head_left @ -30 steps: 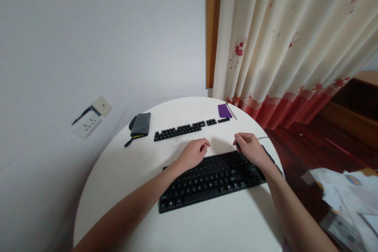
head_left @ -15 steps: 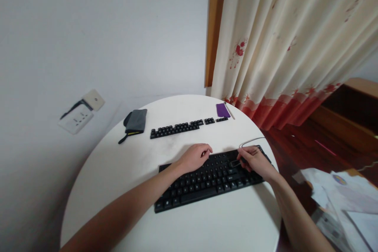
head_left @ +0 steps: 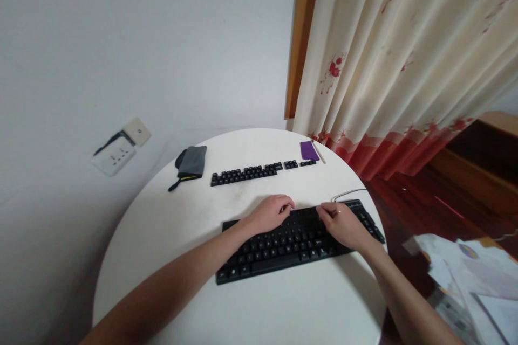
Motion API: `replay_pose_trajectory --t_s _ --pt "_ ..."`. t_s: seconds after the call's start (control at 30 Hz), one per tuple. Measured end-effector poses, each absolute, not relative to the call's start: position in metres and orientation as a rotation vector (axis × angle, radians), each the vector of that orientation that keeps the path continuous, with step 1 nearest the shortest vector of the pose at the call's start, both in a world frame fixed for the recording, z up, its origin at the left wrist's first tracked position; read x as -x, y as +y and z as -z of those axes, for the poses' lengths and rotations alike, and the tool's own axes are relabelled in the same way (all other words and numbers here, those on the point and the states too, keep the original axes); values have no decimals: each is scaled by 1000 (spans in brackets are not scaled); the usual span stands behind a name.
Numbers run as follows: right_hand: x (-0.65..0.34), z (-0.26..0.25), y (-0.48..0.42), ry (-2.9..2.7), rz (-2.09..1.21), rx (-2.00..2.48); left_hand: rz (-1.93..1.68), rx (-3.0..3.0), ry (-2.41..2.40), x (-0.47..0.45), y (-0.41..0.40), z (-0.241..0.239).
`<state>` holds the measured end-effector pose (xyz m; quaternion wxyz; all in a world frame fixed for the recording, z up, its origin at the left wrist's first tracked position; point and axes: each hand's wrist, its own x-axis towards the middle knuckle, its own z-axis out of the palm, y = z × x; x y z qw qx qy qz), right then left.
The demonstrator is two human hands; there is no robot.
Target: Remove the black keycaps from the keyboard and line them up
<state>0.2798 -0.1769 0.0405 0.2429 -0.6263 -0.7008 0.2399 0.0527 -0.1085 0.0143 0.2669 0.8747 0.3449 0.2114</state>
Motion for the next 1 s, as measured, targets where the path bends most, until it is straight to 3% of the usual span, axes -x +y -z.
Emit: replay_pose_trajectory --t_s 0.1,0.17,0.6,1.0 --pt "-294 -31 -174 -1689 -1110 1613 -557 -2366 923 -52 -109 -16" --pt "-301 -25 -174 -1596 -1228 1534 -559 -2372 916 -52 -109 -17" --pt "-309 -40 -174 -1453 -1301 1451 -616 -2324 870 -52 -110 -20" --pt "-235 -58 -144 -1605 -1089 1187 -656 -1660 568 -42 -97 -22"
